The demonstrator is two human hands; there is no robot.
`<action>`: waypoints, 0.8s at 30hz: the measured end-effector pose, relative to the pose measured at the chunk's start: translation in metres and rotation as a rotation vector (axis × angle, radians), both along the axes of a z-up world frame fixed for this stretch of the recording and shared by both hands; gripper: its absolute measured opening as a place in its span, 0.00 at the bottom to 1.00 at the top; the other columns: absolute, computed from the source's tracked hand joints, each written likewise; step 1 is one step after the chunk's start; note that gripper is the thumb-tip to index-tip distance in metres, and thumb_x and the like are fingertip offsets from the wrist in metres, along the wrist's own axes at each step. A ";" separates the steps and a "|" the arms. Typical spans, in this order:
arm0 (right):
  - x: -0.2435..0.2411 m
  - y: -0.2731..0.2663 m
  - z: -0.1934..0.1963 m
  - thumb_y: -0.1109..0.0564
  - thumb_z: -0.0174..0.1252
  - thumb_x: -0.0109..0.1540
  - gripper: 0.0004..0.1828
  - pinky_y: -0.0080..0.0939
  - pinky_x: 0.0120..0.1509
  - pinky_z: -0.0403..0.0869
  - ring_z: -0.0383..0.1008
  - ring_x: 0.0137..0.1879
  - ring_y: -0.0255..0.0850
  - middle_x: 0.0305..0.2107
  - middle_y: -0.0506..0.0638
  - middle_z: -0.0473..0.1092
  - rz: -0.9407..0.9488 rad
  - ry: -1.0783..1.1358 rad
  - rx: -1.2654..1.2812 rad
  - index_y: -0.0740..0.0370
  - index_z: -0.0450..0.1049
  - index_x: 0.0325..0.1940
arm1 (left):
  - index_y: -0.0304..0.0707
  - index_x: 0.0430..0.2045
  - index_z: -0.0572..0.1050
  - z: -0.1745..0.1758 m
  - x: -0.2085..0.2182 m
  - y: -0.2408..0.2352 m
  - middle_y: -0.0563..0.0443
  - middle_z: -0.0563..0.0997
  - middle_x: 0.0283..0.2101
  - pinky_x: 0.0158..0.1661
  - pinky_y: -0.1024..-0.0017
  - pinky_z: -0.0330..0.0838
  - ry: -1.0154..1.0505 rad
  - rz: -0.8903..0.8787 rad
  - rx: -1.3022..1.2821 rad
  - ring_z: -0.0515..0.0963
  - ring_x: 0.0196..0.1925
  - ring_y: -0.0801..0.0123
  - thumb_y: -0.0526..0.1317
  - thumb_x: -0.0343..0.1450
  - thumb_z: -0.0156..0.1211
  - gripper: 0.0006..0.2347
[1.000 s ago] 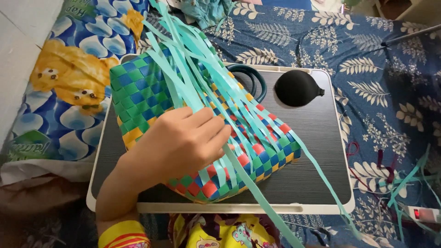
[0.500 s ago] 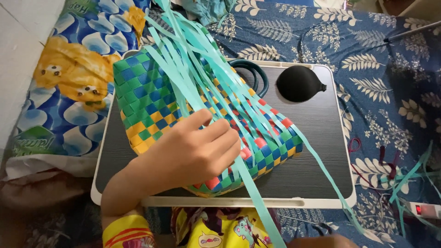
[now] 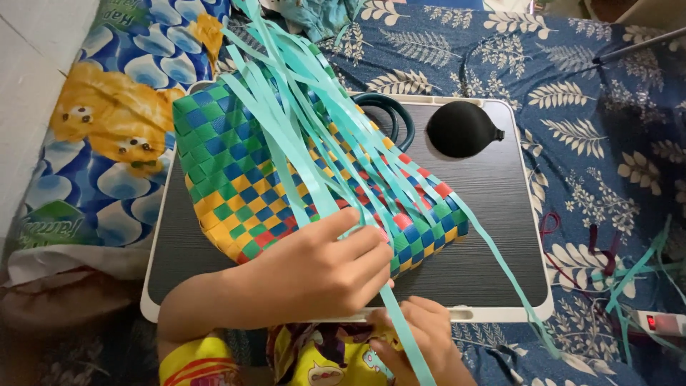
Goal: Weaving and finishing a plastic bag by tucking in loose plastic strips into the woven pattern.
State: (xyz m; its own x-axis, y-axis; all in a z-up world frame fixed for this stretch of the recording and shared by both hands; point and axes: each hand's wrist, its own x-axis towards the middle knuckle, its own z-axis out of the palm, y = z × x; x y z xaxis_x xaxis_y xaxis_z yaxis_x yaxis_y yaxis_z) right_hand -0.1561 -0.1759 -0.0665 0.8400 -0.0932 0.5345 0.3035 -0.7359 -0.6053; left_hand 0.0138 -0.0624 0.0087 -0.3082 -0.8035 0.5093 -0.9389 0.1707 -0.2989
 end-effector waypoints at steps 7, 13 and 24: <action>-0.015 -0.005 -0.027 0.42 0.51 0.59 0.18 0.34 0.26 0.61 0.62 0.19 0.34 0.15 0.44 0.69 -0.109 0.040 0.169 0.58 0.73 0.36 | 0.46 0.12 0.68 -0.006 0.000 -0.004 0.55 0.68 0.22 0.37 0.72 0.64 -0.051 -0.007 0.002 0.66 0.27 0.67 0.33 0.73 0.50 0.15; -0.026 -0.009 -0.055 0.53 0.53 0.62 0.16 0.37 0.30 0.71 0.76 0.27 0.41 0.38 0.51 0.68 -0.045 -0.310 0.000 0.53 0.63 0.54 | 0.45 0.14 0.70 -0.005 0.000 -0.004 0.54 0.68 0.23 0.38 0.70 0.65 -0.067 -0.034 0.055 0.67 0.29 0.66 0.35 0.75 0.50 0.15; -0.024 0.004 -0.059 0.59 0.54 0.58 0.10 0.31 0.25 0.66 0.67 0.21 0.35 0.30 0.44 0.62 -0.270 -0.597 0.218 0.50 0.67 0.44 | 0.40 0.20 0.75 0.004 0.006 0.000 0.50 0.75 0.30 0.40 0.70 0.67 -0.032 -0.027 0.022 0.70 0.31 0.66 0.34 0.73 0.50 0.10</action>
